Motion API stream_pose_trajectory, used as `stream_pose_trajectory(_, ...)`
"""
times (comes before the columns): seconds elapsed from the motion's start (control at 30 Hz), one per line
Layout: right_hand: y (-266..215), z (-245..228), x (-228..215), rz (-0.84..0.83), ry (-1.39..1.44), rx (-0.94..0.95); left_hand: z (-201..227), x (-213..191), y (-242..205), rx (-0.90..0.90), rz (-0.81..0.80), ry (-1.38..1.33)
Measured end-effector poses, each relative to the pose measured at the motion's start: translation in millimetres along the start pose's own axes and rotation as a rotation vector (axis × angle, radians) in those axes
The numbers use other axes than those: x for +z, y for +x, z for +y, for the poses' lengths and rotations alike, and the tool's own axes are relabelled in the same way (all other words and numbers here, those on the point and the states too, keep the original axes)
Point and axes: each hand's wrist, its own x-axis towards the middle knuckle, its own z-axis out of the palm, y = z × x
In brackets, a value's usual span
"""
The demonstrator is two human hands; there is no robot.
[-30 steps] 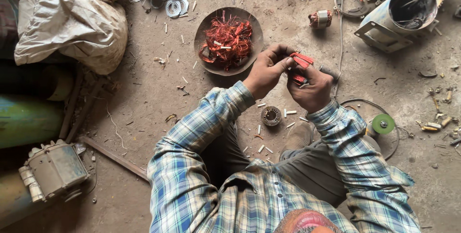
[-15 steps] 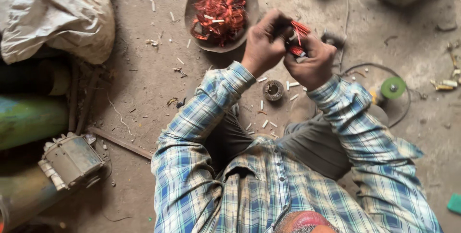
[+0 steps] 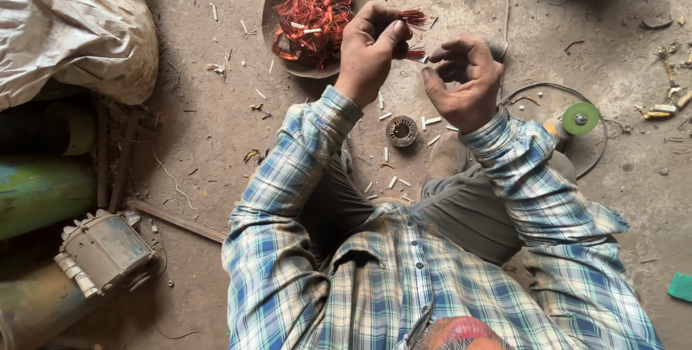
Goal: The person removes copper wire coils from a motor armature and places them in a metal bowl. They then insert small white insulating pieces into the slots of the armature.
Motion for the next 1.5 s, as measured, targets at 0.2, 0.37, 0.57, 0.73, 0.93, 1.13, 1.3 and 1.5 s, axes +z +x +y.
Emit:
stream_pose_trajectory(0.2, 3, 1, 2, -0.040, -0.157, -0.163, -1, 2, -3, 0.010, -0.005, 0.084)
stream_pose_trajectory(0.37, 2, 8, 5, -0.015, -0.080, -0.141, -6, 1, -5, 0.026, 0.000, 0.128)
stream_pose_trajectory(0.57, -3, 14, 4, 0.030, -0.122, -0.201, -8, -2, -2, -0.053, 0.021, 0.003)
stream_pose_trajectory(0.73, -5, 13, 0, 0.042, -0.106, -0.163, -16, 7, -3, 0.128, 0.019, 0.191)
stream_pose_trajectory(0.93, 3, 3, -3, -0.054, -0.055, -0.266, -25, 4, 0, 0.033, 0.037, -0.009)
stream_pose_trajectory(1.13, 11, -7, -10, -0.158, -0.356, -0.412, -21, 0, 0, 0.023, 0.088, 0.152)
stream_pose_trajectory(1.3, 12, -8, -9, -0.113, -0.295, -0.133, -1, 11, -12, 0.250, 0.140, 0.519)
stream_pose_trajectory(1.5, 11, -2, -7, -0.016, -0.493, -0.159, 6, 24, -16, 0.365, 0.151, 0.638)
